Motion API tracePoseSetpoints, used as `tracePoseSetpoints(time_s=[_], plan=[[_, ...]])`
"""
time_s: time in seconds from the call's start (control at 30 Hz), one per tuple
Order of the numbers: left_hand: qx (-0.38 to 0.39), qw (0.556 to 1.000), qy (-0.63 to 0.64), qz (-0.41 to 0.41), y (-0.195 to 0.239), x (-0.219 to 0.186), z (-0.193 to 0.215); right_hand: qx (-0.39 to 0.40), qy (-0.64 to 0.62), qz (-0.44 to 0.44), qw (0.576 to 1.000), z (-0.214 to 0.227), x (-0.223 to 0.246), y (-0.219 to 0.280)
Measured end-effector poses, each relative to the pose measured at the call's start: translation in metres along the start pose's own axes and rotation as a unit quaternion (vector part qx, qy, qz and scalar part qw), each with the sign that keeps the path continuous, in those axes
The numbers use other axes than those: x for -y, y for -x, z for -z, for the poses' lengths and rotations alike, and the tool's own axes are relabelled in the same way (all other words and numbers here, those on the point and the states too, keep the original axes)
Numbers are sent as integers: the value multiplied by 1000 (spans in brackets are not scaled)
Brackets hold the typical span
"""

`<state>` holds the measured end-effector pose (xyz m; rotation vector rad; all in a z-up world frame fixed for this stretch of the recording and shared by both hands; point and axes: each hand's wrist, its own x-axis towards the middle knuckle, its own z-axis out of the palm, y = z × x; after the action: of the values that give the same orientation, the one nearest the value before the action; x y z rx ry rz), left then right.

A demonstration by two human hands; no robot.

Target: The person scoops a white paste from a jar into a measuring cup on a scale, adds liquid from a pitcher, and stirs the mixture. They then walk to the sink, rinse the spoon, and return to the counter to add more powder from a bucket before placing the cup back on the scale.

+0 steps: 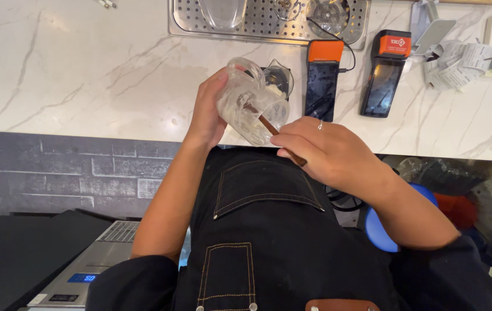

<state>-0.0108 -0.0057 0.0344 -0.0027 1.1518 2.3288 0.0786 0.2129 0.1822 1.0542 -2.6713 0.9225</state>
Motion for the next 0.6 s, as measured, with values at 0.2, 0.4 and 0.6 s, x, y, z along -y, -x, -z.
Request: tracePoseSetpoints(time_s=[0.2,0.4,0.6], plan=[[-3,1000,14,7,1,4,3,-108,-59,-73,990,-21,-3,9],[89,996,18,-2,3,6,8,-128,-117,-128,977,-24,-6,16],[92,992,83,28,2,12,9,-201,-256,-281,903,-49,1,22]])
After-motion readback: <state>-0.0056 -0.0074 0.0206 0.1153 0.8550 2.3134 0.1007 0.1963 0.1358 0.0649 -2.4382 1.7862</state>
